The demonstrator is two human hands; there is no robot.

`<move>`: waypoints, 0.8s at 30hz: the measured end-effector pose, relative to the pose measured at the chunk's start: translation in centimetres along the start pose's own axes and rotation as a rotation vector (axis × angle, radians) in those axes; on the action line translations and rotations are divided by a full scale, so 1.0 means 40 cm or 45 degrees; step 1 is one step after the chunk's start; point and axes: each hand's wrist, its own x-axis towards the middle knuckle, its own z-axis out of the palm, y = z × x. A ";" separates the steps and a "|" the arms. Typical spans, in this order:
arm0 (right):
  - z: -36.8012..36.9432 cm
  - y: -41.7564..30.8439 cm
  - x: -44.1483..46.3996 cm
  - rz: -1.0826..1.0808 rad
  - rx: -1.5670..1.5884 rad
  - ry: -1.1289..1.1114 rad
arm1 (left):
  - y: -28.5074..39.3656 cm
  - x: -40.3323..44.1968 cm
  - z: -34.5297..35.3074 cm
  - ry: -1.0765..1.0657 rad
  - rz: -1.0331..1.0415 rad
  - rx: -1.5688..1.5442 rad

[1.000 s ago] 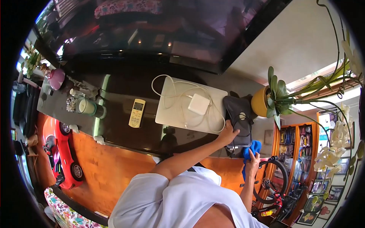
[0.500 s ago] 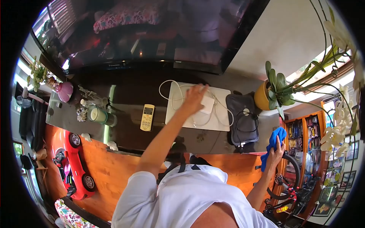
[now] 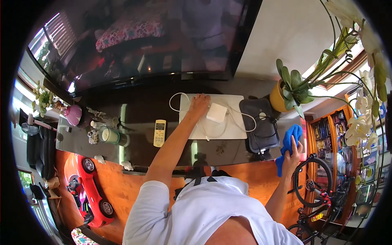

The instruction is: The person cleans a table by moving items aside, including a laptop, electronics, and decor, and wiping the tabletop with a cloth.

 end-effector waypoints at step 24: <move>0.572 -0.146 0.334 -0.744 -0.201 -0.828 | 0.202 -0.313 -0.312 -0.174 -0.256 -0.440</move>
